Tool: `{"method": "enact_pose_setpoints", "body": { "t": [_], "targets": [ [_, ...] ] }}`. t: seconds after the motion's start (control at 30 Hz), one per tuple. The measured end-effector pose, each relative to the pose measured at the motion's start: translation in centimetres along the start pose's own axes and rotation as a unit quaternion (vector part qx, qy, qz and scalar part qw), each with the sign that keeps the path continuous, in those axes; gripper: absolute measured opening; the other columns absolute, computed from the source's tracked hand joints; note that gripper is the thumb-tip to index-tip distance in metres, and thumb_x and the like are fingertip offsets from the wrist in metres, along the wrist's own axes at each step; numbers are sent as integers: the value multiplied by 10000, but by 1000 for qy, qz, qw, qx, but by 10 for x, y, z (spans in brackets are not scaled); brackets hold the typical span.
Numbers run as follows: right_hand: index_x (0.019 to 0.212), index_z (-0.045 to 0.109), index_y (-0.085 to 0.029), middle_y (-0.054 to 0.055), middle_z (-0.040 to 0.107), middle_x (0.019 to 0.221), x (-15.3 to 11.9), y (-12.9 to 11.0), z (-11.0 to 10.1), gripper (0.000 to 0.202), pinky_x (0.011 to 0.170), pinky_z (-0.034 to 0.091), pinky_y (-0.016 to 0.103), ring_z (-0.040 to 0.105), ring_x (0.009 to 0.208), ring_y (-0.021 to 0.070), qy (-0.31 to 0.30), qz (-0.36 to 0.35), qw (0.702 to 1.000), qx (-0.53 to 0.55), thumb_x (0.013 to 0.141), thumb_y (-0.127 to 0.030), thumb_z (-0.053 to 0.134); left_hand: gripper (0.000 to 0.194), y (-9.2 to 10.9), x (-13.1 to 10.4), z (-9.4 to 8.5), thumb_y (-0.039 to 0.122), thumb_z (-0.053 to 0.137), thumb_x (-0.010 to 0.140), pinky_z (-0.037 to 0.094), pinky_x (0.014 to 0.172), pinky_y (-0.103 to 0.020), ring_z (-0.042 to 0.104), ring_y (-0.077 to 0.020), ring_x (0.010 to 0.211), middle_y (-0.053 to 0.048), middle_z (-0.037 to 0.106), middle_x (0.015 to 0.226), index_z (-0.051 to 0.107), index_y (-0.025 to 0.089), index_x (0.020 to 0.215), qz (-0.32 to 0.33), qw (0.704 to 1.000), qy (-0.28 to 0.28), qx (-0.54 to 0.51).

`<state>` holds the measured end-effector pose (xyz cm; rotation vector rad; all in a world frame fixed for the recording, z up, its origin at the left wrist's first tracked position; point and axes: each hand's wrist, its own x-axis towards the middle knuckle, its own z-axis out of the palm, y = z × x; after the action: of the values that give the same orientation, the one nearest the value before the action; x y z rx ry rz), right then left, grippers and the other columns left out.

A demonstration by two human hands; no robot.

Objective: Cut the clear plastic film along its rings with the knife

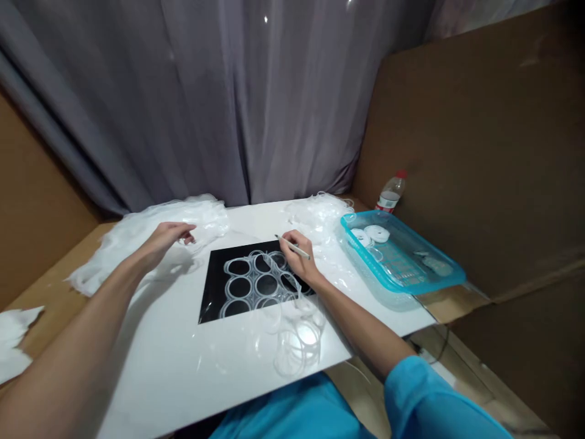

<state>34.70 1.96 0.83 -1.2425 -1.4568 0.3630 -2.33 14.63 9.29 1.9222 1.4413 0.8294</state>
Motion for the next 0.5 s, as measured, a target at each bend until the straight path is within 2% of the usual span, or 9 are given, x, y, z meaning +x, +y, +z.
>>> {"method": "enact_pose_setpoints", "body": {
  "t": [0.1, 0.17, 0.2, 0.27, 0.33, 0.4, 0.43, 0.47, 0.5],
  "targets": [
    [787, 610, -244, 65, 722, 971, -5, 5, 7, 239, 826, 504, 369, 646, 865, 237, -59, 6, 998, 8, 1003, -346, 628, 367, -19, 5, 1, 391, 705, 879, 365, 712, -300, 440, -186, 627, 9, 471, 445, 596, 214, 576, -59, 998, 32, -4],
    [754, 580, -243, 74, 738, 1049, -5, 8, 11, 264, 863, 510, 384, 668, 930, 249, -96, 4, 995, 12, 997, -326, 642, 370, -26, 3, 4, 412, 723, 871, 362, 686, -302, 425, -180, 611, 9, 474, 450, 597, 217, 583, -81, 996, 26, -24],
    [744, 569, -243, 77, 742, 1077, -4, 11, 12, 274, 888, 513, 395, 676, 974, 259, -110, 6, 994, 10, 996, -320, 647, 386, -28, 1, 9, 456, 704, 891, 385, 686, -308, 463, -187, 625, -6, 538, 498, 604, 219, 603, -88, 995, 13, -43],
    [753, 569, -245, 79, 746, 1104, -1, 15, 13, 271, 937, 510, 418, 677, 1048, 277, -129, 15, 991, -5, 1004, -313, 646, 429, -29, -7, 22, 547, 627, 927, 450, 689, -339, 546, -213, 653, -50, 639, 604, 610, 231, 639, -100, 990, -26, -94],
    [795, 584, -248, 75, 743, 1089, 2, 18, 12, 247, 958, 500, 431, 670, 1051, 278, -147, 17, 989, -32, 1030, -314, 626, 399, -29, -16, 40, 596, 618, 914, 480, 632, -362, 578, -228, 629, -70, 666, 662, 699, 231, 774, -115, 980, -68, -148],
    [839, 594, -251, 72, 730, 1044, 3, 20, 10, 234, 937, 490, 430, 660, 1001, 273, -165, 10, 984, -67, 1060, -327, 600, 401, -27, -23, 60, 561, 706, 875, 380, 528, -328, 486, -186, 526, -37, 636, 657, 776, 220, 1075, -141, 954, -116, -238],
    [855, 596, -252, 71, 719, 1011, 4, 20, 9, 235, 914, 485, 426, 653, 968, 272, -174, 8, 981, -90, 1074, -336, 585, 432, -26, -25, 69, 542, 734, 877, 343, 515, -312, 455, -169, 503, -13, 610, 640, 772, 226, 1169, -139, 950, -136, -243],
    [866, 595, -253, 71, 706, 974, 4, 20, 8, 240, 884, 478, 421, 644, 933, 271, -181, 8, 977, -115, 1086, -342, 568, 422, -25, -26, 78, 532, 749, 877, 305, 511, -301, 432, -161, 495, 11, 559, 604, 780, 233, 1173, -117, 960, -114, -227],
    [869, 589, -255, 70, 692, 939, 3, 20, 7, 248, 853, 467, 415, 634, 896, 270, -188, 9, 972, -142, 1096, -345, 552, 387, -23, -26, 85, 516, 777, 865, 301, 523, -302, 453, -167, 515, 16, 546, 599, 794, 240, 1135, -91, 970, -118, -194]
  ]
}}
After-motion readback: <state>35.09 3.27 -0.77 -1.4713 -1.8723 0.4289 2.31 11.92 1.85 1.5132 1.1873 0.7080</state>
